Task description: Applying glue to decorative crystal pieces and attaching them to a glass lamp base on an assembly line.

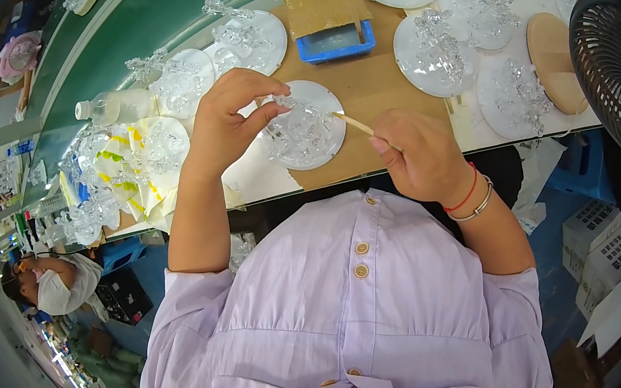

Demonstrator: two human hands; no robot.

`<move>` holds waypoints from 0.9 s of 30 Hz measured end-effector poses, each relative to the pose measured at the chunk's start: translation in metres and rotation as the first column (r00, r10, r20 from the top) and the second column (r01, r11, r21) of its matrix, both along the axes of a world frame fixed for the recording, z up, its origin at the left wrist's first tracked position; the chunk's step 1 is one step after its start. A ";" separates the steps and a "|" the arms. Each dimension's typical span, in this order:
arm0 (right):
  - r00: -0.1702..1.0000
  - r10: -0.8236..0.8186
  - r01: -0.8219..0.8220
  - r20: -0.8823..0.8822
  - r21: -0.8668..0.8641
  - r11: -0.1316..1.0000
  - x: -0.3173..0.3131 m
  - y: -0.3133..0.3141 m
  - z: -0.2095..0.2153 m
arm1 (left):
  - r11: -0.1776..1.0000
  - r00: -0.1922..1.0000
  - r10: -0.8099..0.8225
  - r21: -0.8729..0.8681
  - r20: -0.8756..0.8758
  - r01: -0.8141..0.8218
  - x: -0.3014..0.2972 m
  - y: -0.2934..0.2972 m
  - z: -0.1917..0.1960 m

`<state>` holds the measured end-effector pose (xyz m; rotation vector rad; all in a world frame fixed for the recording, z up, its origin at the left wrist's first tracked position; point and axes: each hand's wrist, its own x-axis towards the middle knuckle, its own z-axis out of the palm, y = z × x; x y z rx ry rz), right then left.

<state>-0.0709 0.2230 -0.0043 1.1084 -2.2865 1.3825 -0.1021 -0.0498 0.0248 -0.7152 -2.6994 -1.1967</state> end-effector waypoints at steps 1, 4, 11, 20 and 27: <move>1.000 -0.001 0.001 -0.018 0.014 1.000 0.001 -0.002 0.001 | 1.000 1.000 0.000 0.002 -0.002 0.000 0.000 0.001 0.001; 1.000 0.016 -0.015 -0.013 0.061 0.998 0.008 0.002 0.008 | 1.000 0.999 0.014 0.015 0.036 -0.015 0.002 0.002 0.002; 0.999 0.048 -0.048 0.005 0.043 0.998 0.021 -0.001 0.009 | 1.000 1.000 -0.009 0.010 0.024 0.008 -0.001 0.001 0.002; 0.999 0.000 -0.003 0.047 0.065 0.998 0.014 -0.001 0.010 | 0.999 0.999 -0.029 0.015 0.029 0.028 -0.002 0.001 0.003; 0.997 -0.081 0.081 0.003 -0.010 0.997 -0.010 -0.009 -0.001 | 0.984 0.990 0.042 -0.167 -0.138 -0.065 0.006 0.005 0.011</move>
